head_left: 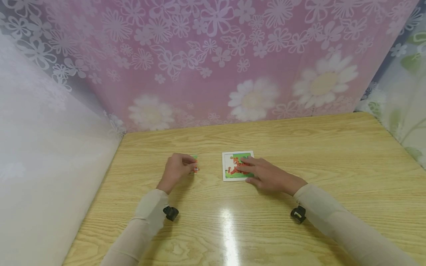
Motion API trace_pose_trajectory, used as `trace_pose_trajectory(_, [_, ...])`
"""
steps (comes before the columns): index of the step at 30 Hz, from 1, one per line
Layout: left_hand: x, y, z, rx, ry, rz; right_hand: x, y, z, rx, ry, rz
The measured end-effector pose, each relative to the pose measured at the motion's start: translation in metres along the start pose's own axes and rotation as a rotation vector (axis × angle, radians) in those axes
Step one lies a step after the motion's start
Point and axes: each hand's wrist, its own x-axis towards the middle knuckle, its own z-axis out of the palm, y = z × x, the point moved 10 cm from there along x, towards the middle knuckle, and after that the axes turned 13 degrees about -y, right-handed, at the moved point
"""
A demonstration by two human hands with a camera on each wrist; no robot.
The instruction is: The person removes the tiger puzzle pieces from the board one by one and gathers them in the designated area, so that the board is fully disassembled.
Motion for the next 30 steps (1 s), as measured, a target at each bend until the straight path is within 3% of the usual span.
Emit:
trace_pose_trajectory(4, [0.002, 0.011, 0.01, 0.027, -0.035, 0.007, 0.0, 0.0, 0.0, 0.002, -0.005, 0.0])
trace_pose_trajectory(8, [0.004, 0.026, 0.021, 0.115, -0.056, 0.032, 0.001, 0.001, 0.001, 0.005, -0.012, 0.002])
trace_pose_trajectory(20, [0.014, 0.054, 0.065, 0.134, -0.177, 0.137, 0.002, 0.005, 0.002, 0.006, -0.018, 0.011])
trace_pose_trajectory(30, [0.018, 0.066, 0.084, 0.161, -0.225, 0.179, 0.002, 0.003, 0.003, 0.006, -0.011, 0.002])
